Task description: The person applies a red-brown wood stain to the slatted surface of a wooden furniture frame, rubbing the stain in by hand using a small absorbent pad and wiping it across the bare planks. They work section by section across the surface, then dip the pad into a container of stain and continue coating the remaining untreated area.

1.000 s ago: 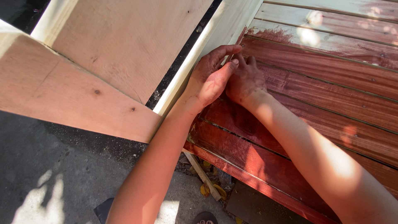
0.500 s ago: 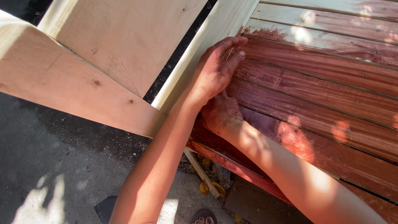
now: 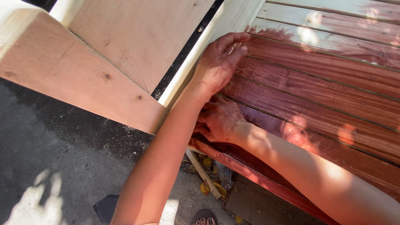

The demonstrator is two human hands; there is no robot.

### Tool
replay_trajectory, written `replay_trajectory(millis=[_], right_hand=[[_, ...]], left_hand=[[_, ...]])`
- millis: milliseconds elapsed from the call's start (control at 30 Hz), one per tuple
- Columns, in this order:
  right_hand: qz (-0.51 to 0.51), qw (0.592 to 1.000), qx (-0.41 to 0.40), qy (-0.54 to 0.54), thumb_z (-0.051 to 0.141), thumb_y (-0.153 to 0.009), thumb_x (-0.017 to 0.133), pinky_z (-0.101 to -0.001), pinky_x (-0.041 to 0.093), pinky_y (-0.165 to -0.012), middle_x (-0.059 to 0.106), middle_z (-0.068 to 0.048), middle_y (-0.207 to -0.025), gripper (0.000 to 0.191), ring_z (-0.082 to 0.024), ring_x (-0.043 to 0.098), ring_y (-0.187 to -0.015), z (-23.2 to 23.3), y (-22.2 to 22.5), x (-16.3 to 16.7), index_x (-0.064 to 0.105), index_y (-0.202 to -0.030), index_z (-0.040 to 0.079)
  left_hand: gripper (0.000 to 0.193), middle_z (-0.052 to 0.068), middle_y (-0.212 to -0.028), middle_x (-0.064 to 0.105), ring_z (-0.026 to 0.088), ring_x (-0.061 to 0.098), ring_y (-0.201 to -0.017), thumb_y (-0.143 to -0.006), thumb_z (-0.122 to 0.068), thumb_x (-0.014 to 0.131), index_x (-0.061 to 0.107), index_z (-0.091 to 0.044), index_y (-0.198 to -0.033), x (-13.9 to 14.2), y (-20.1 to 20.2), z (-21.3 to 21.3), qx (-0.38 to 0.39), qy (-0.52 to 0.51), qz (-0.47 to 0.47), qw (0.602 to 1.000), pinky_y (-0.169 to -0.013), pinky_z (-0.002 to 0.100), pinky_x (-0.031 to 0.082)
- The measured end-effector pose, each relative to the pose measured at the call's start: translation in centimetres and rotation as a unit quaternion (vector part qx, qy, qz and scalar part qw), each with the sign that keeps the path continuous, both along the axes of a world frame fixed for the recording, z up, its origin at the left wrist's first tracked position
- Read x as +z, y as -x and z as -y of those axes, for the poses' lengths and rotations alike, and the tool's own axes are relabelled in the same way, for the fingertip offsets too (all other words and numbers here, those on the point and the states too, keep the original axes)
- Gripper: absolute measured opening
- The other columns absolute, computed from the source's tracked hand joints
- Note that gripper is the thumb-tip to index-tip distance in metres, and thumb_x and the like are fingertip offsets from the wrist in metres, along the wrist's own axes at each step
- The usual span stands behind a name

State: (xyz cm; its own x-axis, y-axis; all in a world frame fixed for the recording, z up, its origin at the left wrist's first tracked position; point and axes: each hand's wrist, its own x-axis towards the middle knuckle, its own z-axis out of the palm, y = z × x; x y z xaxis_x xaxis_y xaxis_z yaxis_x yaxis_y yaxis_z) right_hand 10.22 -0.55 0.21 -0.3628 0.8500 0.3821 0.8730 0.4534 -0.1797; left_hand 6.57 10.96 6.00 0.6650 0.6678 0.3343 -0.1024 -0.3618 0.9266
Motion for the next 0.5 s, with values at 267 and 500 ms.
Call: replay_trajectory(millis=[267, 500], right_hand=[[-0.089, 0.934, -0.277, 0.21, 0.054, -0.089, 0.064, -0.0464, 0.052, -0.097, 0.058, 0.0, -0.14, 0.04, -0.032, 0.056, -0.125, -1.0, -3.3, 2.3, 0.074, -0.121, 0.033], [-0.201, 0.968, 0.152, 0.002, 0.042, -0.086, 0.072, -0.0484, 0.052, -0.104, 0.073, -0.007, -0.128, 0.036, -0.038, 0.066, -0.119, 0.5, -0.4, -0.6, 0.076, -0.119, 0.028]], left_hand=[[0.037, 0.008, -0.139, 0.066, 0.02, 0.056, -0.135, -0.098, -0.021, 0.064, 0.065, -0.008, -0.133, 0.7, 1.3, 0.7, 0.026, 0.01, -0.062, 0.998, -0.113, 0.033, 0.044], [0.038, 0.009, -0.135, 0.07, 0.021, 0.065, -0.13, -0.1, -0.022, 0.064, 0.064, -0.006, -0.135, 0.2, -0.4, 0.8, 0.006, -0.025, -0.028, 0.999, -0.111, 0.032, 0.05]])
